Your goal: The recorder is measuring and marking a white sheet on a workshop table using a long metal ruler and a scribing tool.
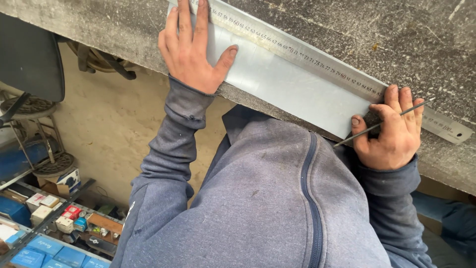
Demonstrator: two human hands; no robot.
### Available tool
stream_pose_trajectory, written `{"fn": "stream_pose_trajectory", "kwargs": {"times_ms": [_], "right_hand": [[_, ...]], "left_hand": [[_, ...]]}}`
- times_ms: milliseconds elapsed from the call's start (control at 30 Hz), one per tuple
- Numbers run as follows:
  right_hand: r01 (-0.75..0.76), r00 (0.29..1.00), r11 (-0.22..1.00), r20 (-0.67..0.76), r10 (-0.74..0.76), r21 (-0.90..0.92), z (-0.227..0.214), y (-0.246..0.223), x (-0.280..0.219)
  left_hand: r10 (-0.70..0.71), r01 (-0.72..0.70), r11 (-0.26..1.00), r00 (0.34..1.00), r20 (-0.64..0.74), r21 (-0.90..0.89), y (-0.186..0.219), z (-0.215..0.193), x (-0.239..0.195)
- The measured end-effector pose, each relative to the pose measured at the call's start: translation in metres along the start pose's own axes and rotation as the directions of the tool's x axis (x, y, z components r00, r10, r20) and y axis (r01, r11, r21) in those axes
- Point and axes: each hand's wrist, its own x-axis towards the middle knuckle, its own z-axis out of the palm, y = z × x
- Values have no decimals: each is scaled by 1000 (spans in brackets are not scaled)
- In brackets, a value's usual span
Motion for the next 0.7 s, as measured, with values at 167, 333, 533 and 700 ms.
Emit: {"fn": "stream_pose_trajectory", "kwargs": {"times_ms": [167,333,533,700], "right_hand": [[7,1000,1000,9,-7,-8,0,1,-1],[7,1000,1000,15,-7,-12,-3,-1,3],[20,1000,1000,19,-19,-17,-7,-5,8],[28,999,1000,26,-28,-4,-11,-6,9]], "left_hand": [[-19,19,1000,1000,13,0,0,-2,0],[-31,32,999,997,75,-18,8,-12,7],[-59,55,998,986,158,32,17,-6,9],[-81,86,996,983,166,-24,15,22,-2]]}}
